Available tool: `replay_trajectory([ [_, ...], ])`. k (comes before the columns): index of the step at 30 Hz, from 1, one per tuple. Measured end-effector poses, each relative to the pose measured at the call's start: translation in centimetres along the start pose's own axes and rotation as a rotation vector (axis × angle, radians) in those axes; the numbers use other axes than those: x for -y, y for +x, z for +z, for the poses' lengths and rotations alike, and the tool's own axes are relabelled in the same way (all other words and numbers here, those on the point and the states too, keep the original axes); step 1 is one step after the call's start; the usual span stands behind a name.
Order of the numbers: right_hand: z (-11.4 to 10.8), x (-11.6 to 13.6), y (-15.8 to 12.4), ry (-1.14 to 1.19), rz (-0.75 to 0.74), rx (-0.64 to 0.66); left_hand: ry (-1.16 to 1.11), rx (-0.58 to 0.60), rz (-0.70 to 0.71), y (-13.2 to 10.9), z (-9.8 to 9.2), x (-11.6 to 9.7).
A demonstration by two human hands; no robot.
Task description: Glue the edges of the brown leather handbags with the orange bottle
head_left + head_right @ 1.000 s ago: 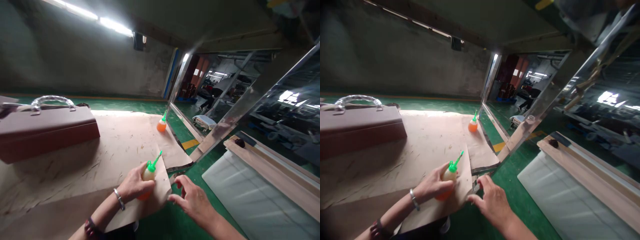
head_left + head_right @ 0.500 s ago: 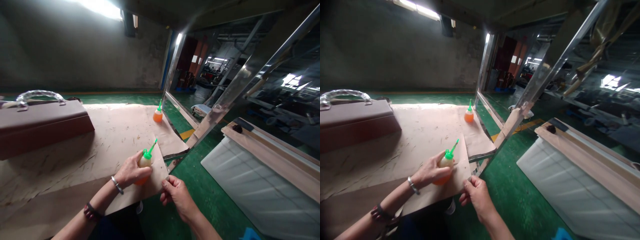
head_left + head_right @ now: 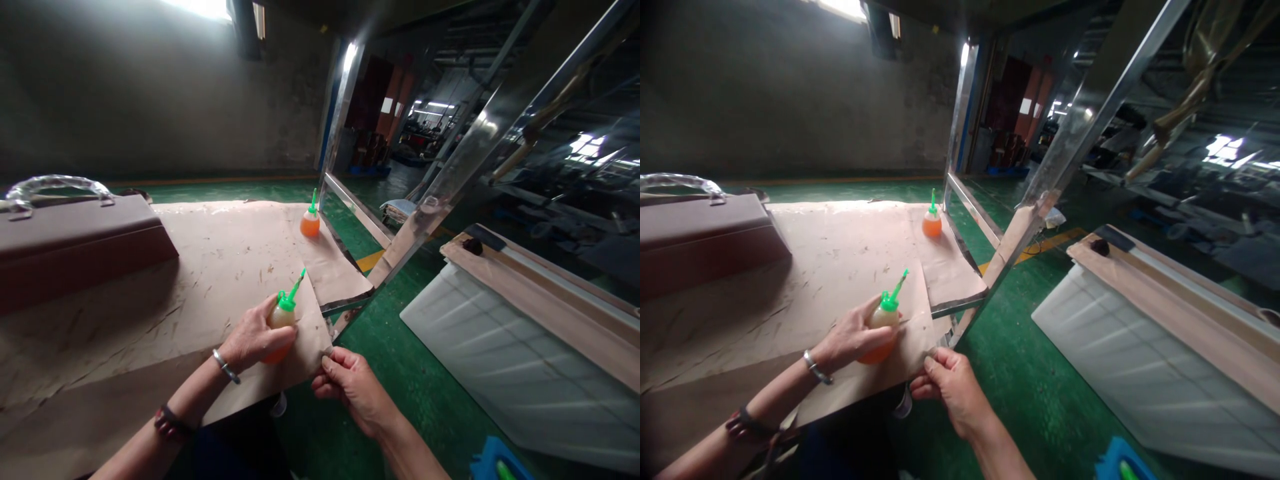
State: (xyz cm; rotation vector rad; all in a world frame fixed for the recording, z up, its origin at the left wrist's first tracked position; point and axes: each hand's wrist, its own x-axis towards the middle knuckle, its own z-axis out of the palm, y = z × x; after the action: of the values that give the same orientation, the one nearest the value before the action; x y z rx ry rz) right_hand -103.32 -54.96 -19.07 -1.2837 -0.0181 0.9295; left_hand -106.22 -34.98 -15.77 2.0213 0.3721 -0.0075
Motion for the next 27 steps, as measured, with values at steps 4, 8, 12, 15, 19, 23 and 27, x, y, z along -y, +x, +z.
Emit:
replay_trajectory([
  [4,-0.1,-0.1,0.0,-0.006,-0.021,0.011,0.021,0.002,0.009,-0.1,0.0,0.1],
  [8,0.0,-0.1,-0.1,-0.039,-0.040,0.015,0.036,0.004,0.011,-0.1,0.0,0.0],
  [12,-0.3,-0.7,-0.1,-0.157,-0.051,0.001,0.052,0.001,0.009,-0.1,-0.1,0.0],
  [15,-2.2,-1.1,0.7,-0.316,-0.062,-0.144,0.065,0.022,0.021,-0.2,-0.1,0.2],
  [19,-6.9,0.6,3.0,-0.525,-0.239,-0.633,0.164,0.054,0.017,-0.4,0.3,0.6],
  [23,-10.0,4.7,5.4,-0.691,-0.481,-0.899,0.194,0.050,-0.007,-0.5,0.6,0.6],
  [27,-10.2,7.2,7.0,-0.788,-0.601,-0.855,0.201,0.053,-0.005,-0.5,0.7,0.3],
])
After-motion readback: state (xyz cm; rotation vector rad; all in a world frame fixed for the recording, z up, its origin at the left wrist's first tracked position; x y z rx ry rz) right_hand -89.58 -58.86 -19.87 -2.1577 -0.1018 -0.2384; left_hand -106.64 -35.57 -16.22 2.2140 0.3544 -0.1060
